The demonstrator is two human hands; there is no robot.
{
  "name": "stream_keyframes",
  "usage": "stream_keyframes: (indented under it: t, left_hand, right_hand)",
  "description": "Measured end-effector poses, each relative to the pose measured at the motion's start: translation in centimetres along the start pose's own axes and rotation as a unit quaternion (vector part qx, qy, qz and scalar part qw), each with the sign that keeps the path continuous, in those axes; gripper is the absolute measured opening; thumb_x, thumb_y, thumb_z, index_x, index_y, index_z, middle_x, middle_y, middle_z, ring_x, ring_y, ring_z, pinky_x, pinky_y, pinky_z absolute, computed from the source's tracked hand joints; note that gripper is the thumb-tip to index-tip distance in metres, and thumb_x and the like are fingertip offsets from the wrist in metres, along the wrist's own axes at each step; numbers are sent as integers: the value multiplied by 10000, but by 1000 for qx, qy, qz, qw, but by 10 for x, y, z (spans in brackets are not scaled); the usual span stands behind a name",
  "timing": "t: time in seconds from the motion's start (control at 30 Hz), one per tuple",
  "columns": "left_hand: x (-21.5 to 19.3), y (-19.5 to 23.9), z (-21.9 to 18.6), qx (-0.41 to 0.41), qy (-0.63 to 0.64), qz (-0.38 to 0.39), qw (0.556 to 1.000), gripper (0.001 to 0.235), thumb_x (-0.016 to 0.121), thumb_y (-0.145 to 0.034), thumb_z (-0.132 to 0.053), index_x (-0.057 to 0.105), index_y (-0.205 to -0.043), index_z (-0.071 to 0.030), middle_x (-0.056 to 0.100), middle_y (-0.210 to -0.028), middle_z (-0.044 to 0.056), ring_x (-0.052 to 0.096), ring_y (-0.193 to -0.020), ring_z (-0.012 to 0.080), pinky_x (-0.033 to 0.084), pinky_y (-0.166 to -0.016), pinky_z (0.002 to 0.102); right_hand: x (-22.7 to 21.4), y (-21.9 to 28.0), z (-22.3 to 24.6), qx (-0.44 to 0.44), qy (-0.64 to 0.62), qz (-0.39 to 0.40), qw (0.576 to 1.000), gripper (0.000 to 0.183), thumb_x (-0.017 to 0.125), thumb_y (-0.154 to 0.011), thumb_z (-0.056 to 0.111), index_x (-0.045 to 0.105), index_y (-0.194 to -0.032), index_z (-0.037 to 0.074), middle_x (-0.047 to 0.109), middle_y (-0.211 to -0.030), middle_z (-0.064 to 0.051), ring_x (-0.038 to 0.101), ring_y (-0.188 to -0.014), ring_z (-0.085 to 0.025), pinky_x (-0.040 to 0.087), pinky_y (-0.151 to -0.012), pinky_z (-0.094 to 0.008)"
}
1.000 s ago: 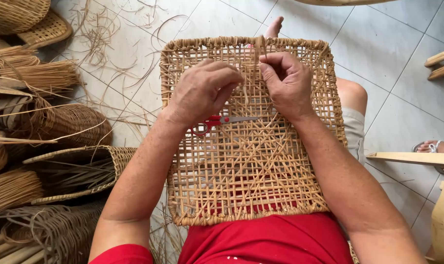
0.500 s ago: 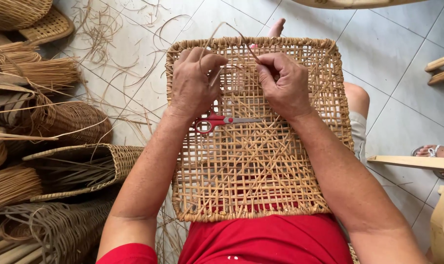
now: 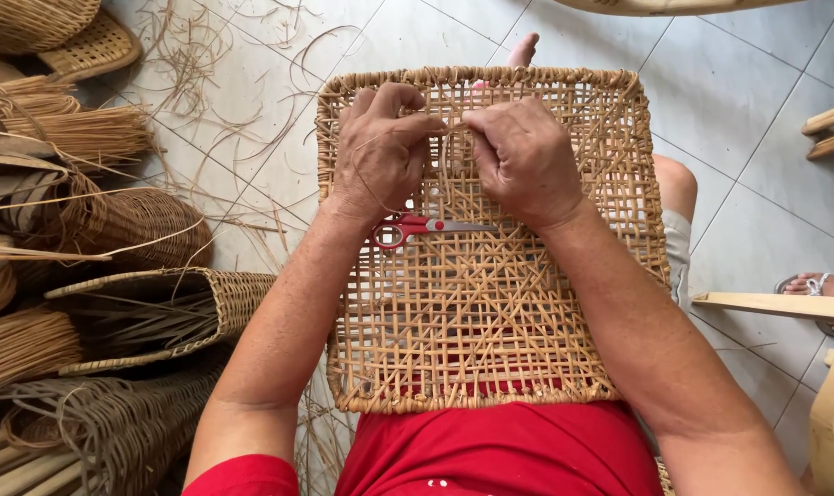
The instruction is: Weaving thin strips of material into a rectangular basket base using hands and scissors.
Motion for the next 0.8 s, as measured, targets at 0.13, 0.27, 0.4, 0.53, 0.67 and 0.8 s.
stream_keyframes:
  t: [0.13,0.27,0.4,0.53,0.67,0.8]
  left_hand:
    - [-2,-1,-4,4,-21,-16,1000,213,634,-951,-151,818,-1020,-234,632,-1118,74,544,-947,262,452,-712,449]
    - [1,-3,-3,-4,-49,11,999,108,722,-993,-273,805,-1034,-219,631,-1112,72,573,-959,259,490,-743,454]
    - [4,-4,-2,-11,-53,19,998,122,720,-988,-259,809,-1050,-204,645,-1094,68,561,-908,255,486,-732,446]
    - [3,-4,-5,-6,-52,38,998,97,708,-997,-264,792,-1023,-222,635,-1144,75,552,-968,263,476,-754,472]
    - [1,-3,-6,-13,-40,31,999,106,714,-988,-272,800,-1013,-216,641,-1148,62,570,-963,281,474,-796,497]
    - [0,-3,-5,-14,-32,14,999,135,711,-983,-259,819,-1030,-192,653,-1105,69,598,-993,298,493,-792,524]
  right_hand:
    - [2,-2,3,20,-25,-10,999,179,748,-973,-26,734,-1150,-5,769,-1018,-170,730,-944,-299,609,-888,-431]
    - [-2,3,-13,119,-87,-25,989,93,675,-1029,26,736,-1099,30,765,-969,-126,710,-859,-239,607,-786,-385]
    - [-4,7,-13,102,-71,-32,992,85,694,-1030,26,743,-1100,22,771,-980,-145,726,-878,-253,615,-815,-397]
    - [-4,5,-7,34,-32,-28,999,137,746,-992,-12,752,-1128,-6,784,-999,-161,753,-930,-272,624,-905,-415]
    - [-6,3,-3,6,12,-23,1000,214,781,-949,-29,735,-1157,-1,763,-1008,-165,711,-924,-276,608,-880,-416]
    - [-5,0,1,-4,30,-15,999,174,767,-950,-25,744,-1121,0,767,-970,-150,716,-890,-266,613,-867,-413]
Point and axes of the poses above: each hand's wrist, its own y-axis away from the middle knuckle, its own x-axis out of the palm, z = x × y, the point moved 6 cm from there along -y, towards the middle knuckle
